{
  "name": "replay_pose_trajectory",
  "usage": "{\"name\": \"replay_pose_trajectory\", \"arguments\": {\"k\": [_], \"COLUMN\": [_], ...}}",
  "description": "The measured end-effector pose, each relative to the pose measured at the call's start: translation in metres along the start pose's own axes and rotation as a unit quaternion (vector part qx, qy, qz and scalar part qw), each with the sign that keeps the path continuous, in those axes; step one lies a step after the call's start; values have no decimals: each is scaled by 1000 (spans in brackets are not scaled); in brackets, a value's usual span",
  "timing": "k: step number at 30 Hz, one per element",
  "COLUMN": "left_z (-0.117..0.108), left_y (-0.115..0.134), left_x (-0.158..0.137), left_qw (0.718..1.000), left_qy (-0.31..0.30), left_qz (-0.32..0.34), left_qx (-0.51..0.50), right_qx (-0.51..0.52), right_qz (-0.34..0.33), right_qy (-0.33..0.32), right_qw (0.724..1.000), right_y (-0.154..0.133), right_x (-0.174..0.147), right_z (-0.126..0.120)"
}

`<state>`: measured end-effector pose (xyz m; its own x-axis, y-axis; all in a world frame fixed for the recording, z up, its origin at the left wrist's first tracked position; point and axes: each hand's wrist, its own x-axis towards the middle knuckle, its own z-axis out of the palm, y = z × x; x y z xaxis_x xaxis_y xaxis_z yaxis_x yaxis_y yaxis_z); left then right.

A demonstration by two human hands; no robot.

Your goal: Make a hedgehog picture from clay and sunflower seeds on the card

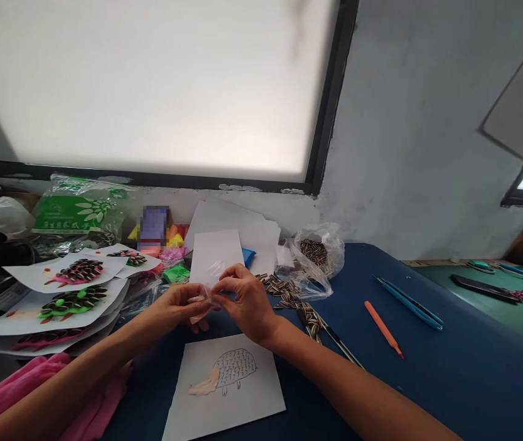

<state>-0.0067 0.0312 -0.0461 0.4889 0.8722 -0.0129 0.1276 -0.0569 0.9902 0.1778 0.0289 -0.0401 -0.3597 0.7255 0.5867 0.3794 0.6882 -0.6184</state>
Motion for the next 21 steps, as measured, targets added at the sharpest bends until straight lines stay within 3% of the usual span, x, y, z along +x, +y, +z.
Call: {"name": "replay_pose_trajectory", "arguments": {"k": [7, 12, 21], "left_z": [1, 2, 0], "left_y": [3, 4, 0], "left_x": [-2, -3, -1], "left_qw": [999, 999, 996], "left_qy": [-1, 11, 42], "left_qz": [-21, -25, -25], "left_qx": [-28, -44, -79], "right_qx": [-3, -14, 110], "right_qz": [-14, 19, 99], "right_qy": [-25, -21, -33], "right_qw": [1000, 1000, 988], "right_y": [4, 1, 0], "right_x": [-1, -2, -6], "right_z": [1, 2, 7]}}
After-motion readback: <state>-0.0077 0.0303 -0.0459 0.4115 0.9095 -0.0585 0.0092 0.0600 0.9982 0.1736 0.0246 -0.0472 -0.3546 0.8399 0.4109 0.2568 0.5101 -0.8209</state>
